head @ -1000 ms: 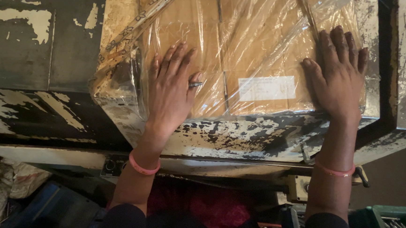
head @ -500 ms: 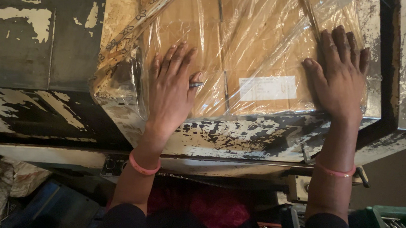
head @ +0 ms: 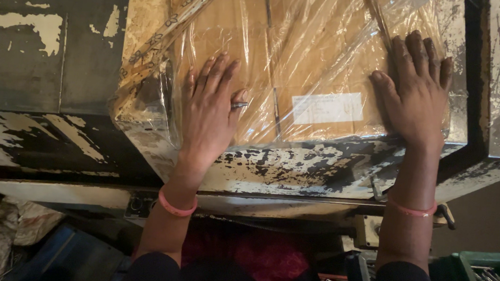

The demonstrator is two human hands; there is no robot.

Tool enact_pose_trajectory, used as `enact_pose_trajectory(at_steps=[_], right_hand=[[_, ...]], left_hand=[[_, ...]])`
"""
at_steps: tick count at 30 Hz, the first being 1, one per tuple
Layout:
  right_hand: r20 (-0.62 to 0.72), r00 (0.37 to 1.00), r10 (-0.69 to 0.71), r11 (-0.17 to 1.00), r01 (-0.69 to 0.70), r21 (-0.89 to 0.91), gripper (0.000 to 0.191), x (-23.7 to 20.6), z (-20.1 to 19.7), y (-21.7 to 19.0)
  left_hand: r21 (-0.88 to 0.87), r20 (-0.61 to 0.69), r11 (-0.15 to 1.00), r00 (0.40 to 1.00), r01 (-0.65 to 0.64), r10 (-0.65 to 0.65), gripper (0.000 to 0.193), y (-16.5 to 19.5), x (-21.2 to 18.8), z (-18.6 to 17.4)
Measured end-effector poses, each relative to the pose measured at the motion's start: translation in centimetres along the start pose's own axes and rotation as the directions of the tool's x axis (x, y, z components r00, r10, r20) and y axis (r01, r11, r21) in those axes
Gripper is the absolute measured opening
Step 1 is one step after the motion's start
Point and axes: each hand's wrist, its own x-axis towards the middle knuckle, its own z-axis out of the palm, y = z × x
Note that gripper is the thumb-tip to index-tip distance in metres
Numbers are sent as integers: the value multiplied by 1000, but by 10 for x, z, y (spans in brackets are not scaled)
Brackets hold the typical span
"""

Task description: The person wraps a cardboard box with clear plastic film and secures it with metal staples. They repeatedly smooth the film, feed it through a stapling machine, and place the used staples into a green bin.

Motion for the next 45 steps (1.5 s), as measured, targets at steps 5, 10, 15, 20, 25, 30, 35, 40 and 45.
enact_pose_trajectory(at_steps=[5, 10, 15, 20, 25, 30, 35, 40, 45], right_hand=[[13, 1000, 9, 1000, -9, -22, 76, 2, 2, 5], [13, 1000, -2, 1000, 2, -23, 76, 1, 2, 7], [25, 1000, 15, 1000, -14, -19, 76, 2, 2, 6], [25, 1000, 10, 1000, -9, -22, 75, 1, 2, 6], [8, 1000, 5, 1000, -5, -6, 73, 0, 0, 6], [7, 1000, 3, 1000, -3, 0, 74, 1, 0, 4], [7, 1000, -6, 1000, 6, 3, 74, 0, -1, 5], [6, 1000, 3, 1000, -3, 4, 74, -1, 0, 5], [21, 1000, 18, 1000, -18, -10, 75, -1, 3, 8]], left_hand=[[3, -27, 1000, 999, -17, 17, 55, 1, 1, 1], [7, -20, 1000, 1000, -21, 21, 57, 1, 1, 1], [3, -7, 1000, 1000, -13, 13, 58, 1, 1, 1], [-15, -8, 1000, 1000, -7, 7, 58, 2, 1, 1], [-7, 1, 1000, 1000, -5, 5, 56, 3, 1, -1], [-14, 0, 1000, 1000, 1, -1, 53, 3, 1, 0], [1, -25, 1000, 999, -20, 20, 54, 3, 0, -1], [-7, -9, 1000, 1000, -17, 17, 55, 3, -1, -3], [4, -16, 1000, 1000, -19, 19, 54, 1, -1, -1]])
